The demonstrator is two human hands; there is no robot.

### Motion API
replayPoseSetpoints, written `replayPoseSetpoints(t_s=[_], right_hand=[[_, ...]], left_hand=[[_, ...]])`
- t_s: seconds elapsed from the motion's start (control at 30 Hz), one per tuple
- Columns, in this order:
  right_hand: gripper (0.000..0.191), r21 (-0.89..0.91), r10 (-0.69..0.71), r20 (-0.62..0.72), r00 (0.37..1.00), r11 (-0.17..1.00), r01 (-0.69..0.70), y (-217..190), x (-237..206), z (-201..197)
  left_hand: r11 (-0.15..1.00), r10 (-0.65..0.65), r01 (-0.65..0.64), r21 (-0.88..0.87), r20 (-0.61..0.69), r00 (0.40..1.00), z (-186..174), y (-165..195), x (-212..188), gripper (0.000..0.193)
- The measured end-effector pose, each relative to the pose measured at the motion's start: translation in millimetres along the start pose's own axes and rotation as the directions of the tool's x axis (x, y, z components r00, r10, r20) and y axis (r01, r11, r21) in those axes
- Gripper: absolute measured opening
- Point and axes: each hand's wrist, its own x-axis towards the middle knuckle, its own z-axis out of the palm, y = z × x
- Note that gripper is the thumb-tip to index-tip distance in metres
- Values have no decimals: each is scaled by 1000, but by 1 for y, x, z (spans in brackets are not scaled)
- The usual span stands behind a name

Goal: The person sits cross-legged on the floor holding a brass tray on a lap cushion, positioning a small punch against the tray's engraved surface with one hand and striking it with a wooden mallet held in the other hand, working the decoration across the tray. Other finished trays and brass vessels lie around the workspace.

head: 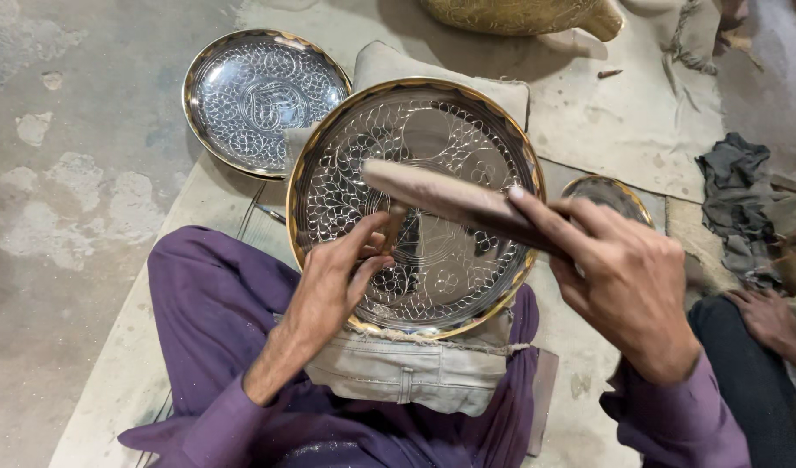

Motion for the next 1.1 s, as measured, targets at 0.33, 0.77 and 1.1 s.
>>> replayPoseSetpoints(t_s=[0.33,0.77,1.1], right_hand=[[66,220,16,-32,999,975,-8,-14,36,-8],[67,93,-128,-90,988,986,136,-23,51,-30],[70,25,-133,22,991,991,132,-27,57,-29]], left_hand=[[986,-164,162,-32,-239,957,22,4,-17,50],[980,-198,185,-74,-277,940,26,7,-14,45],[985,-168,151,-82,-275,947,27,2,-17,35]])
